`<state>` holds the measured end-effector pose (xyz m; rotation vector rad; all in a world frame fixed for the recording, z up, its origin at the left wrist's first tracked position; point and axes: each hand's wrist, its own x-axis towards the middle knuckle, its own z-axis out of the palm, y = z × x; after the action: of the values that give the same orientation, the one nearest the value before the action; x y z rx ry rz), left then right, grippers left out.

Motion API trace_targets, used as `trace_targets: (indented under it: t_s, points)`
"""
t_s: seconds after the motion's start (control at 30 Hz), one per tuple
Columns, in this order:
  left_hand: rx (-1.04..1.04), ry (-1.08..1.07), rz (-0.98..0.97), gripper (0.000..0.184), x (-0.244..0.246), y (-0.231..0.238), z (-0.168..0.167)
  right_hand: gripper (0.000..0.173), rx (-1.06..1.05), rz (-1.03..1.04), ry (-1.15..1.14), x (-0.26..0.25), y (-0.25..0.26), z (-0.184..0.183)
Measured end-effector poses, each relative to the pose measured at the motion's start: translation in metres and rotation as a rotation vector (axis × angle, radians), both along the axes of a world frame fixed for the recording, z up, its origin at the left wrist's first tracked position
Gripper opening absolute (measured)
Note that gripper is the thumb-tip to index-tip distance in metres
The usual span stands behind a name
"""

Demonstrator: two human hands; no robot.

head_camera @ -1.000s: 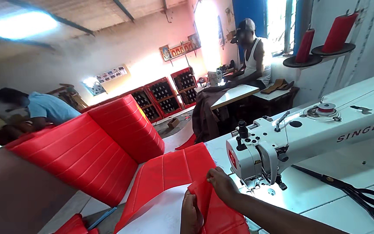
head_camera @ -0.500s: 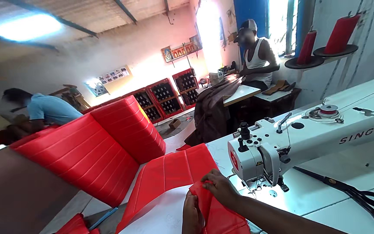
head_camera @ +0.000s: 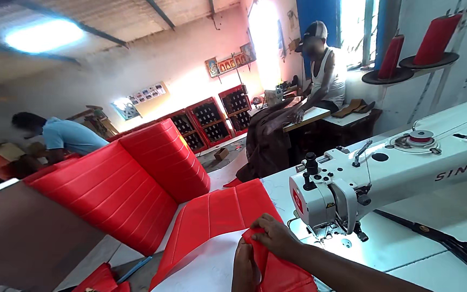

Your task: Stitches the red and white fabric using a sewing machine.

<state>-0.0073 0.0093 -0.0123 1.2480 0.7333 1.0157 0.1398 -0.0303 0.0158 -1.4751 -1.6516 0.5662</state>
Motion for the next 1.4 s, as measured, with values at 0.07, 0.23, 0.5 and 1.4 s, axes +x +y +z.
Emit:
trace_targets:
  t_s: [0.07, 0.23, 0.5, 1.4]
  points:
    - [0.016, -0.007, -0.034, 0.038, 0.000, 0.002, -0.002, 0.033, -0.006, -0.010, -0.038, -0.002, 0.000, -0.003]
    - [0.026, -0.028, -0.115, 0.039, -0.002, 0.006, -0.006, 0.032, 0.000, 0.000, -0.103, -0.003, -0.001, -0.003]
    - [-0.025, 0.053, -0.073, 0.041, -0.002, -0.002, 0.004, 0.032, 0.152, -0.234, 0.135, 0.003, -0.003, 0.002]
    - [-0.029, 0.190, -0.061, 0.039, 0.000, -0.007, 0.012, 0.027, -0.604, -0.013, -0.565, 0.004, -0.078, 0.017]
